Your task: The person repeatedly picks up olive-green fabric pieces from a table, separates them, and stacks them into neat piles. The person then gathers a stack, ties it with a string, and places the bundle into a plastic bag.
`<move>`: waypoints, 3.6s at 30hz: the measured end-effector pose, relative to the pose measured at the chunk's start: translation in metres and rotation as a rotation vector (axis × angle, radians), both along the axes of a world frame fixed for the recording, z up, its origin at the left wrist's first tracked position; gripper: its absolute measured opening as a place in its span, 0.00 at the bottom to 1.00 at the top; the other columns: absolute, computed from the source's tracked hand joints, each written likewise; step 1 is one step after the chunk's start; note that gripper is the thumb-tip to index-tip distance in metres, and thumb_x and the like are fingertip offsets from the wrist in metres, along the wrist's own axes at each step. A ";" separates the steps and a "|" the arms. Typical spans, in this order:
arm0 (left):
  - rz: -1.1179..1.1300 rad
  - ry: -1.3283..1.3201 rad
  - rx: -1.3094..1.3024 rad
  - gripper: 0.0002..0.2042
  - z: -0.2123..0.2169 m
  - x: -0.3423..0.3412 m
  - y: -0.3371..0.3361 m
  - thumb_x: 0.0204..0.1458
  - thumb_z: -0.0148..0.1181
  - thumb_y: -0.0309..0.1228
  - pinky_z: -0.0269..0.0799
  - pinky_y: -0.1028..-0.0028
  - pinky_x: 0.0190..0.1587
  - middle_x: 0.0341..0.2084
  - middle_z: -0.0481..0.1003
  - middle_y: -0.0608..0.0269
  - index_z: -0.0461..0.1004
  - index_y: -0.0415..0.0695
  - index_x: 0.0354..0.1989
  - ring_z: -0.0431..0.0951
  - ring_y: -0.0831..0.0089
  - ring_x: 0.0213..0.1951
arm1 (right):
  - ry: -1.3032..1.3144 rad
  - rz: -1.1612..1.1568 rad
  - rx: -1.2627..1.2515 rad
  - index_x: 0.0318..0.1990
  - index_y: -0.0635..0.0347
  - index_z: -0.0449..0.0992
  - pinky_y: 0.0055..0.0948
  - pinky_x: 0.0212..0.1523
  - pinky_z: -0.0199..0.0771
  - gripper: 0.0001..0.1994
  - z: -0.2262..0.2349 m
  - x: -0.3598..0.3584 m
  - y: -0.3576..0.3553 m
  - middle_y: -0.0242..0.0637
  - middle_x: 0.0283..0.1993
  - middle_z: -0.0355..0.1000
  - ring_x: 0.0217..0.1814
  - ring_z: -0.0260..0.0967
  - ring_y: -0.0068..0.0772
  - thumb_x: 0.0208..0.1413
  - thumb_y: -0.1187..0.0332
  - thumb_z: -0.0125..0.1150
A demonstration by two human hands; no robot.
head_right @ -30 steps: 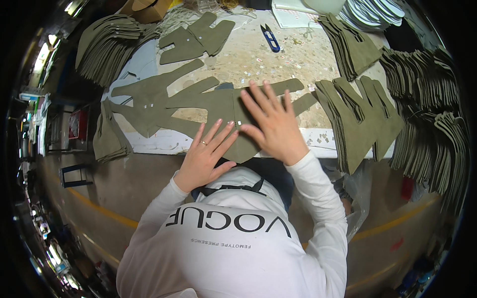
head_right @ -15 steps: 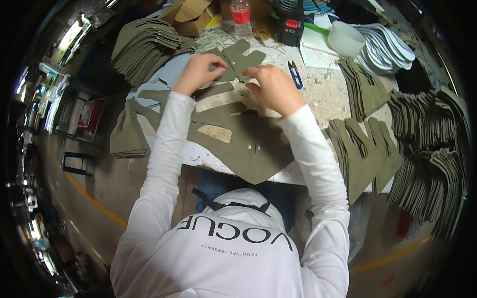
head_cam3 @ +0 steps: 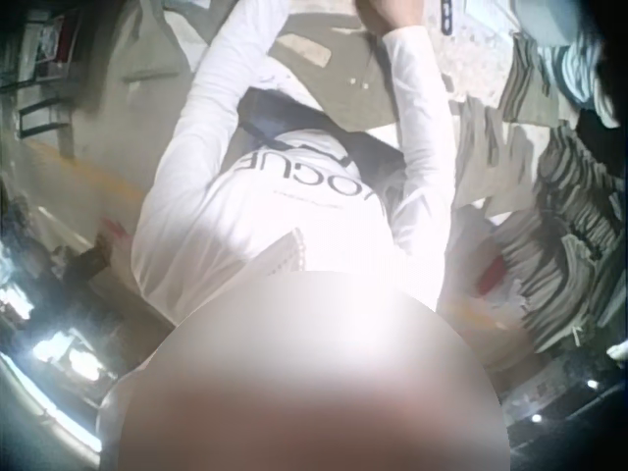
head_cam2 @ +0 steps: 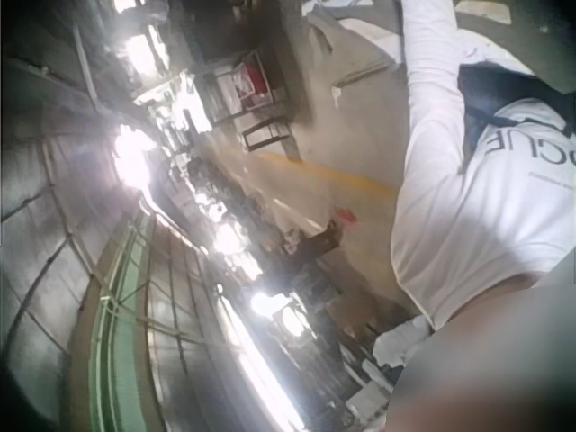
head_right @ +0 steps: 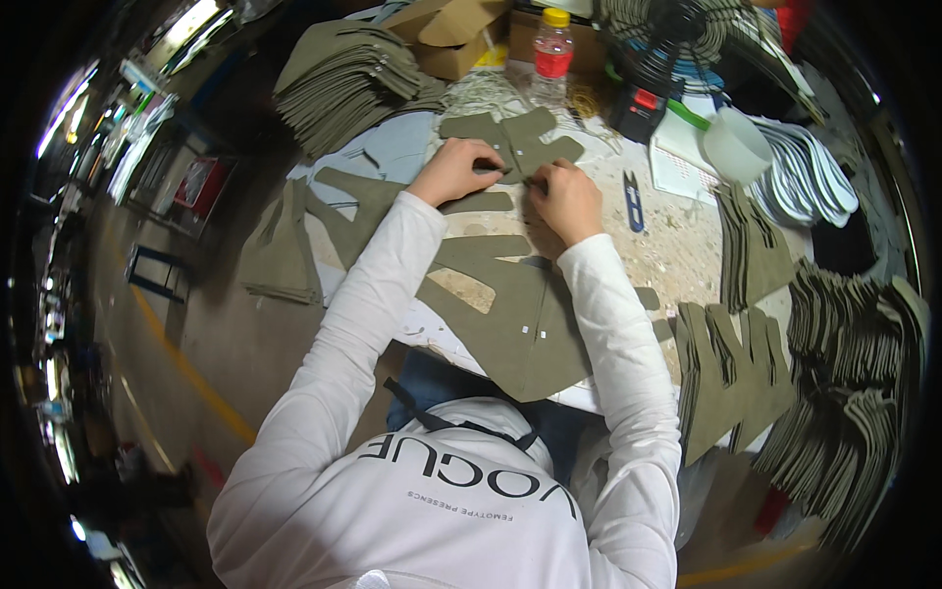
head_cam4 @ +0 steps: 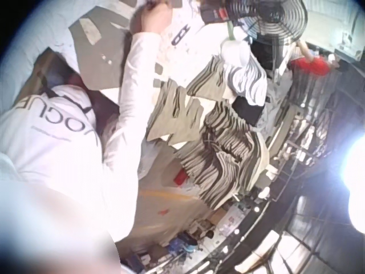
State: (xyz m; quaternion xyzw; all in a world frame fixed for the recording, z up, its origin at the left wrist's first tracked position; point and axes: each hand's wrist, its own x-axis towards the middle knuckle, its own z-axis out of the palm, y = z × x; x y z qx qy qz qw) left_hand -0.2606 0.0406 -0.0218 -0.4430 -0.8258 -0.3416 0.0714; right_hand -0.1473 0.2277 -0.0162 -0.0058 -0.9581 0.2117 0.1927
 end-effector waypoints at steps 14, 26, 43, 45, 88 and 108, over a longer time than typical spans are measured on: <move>0.141 -0.155 0.900 0.07 0.078 0.047 -0.044 0.56 0.63 0.29 0.67 0.83 0.28 0.25 0.78 0.69 0.76 0.38 0.37 0.72 0.87 0.27 | 0.435 0.121 -0.459 0.42 0.64 0.78 0.17 0.37 0.71 0.07 0.104 0.054 0.038 0.29 0.32 0.78 0.34 0.73 0.14 0.58 0.73 0.62; 0.139 -0.185 0.255 0.07 0.113 0.149 -0.071 0.53 0.63 0.24 0.73 0.81 0.33 0.30 0.81 0.62 0.79 0.39 0.39 0.79 0.81 0.29 | 0.266 -0.185 -0.398 0.40 0.63 0.80 0.16 0.34 0.70 0.06 0.110 0.165 0.054 0.30 0.32 0.78 0.32 0.71 0.13 0.55 0.77 0.63; -0.029 0.023 0.101 0.11 0.000 0.238 -0.045 0.46 0.63 0.20 0.75 0.60 0.54 0.39 0.82 0.61 0.82 0.43 0.40 0.81 0.63 0.48 | 0.193 -0.055 -0.164 0.41 0.59 0.79 0.38 0.51 0.70 0.13 -0.003 0.235 -0.039 0.37 0.43 0.76 0.52 0.73 0.43 0.45 0.79 0.65; -0.039 -0.004 0.138 0.12 0.001 0.245 -0.045 0.45 0.63 0.18 0.75 0.61 0.53 0.39 0.82 0.61 0.82 0.43 0.39 0.81 0.63 0.48 | 0.214 -0.001 -0.188 0.41 0.59 0.80 0.39 0.52 0.70 0.13 -0.003 0.240 -0.042 0.37 0.44 0.77 0.53 0.73 0.42 0.44 0.79 0.65; -0.122 -0.398 0.094 0.24 0.033 0.234 -0.014 0.51 0.59 0.22 0.78 0.73 0.37 0.56 0.70 0.47 0.72 0.50 0.59 0.80 0.65 0.38 | 0.216 -0.132 -0.518 0.41 0.64 0.82 0.25 0.35 0.73 0.09 0.018 0.270 -0.062 0.41 0.38 0.75 0.33 0.73 0.33 0.52 0.78 0.62; 0.252 -0.582 0.191 0.21 0.025 0.170 -0.147 0.51 0.57 0.17 0.61 0.88 0.30 0.51 0.73 0.70 0.76 0.45 0.54 0.60 0.87 0.29 | -0.016 -0.040 -1.231 0.71 0.56 0.53 0.32 0.59 0.69 0.36 0.009 0.204 -0.069 0.51 0.67 0.56 0.71 0.54 0.45 0.54 0.79 0.60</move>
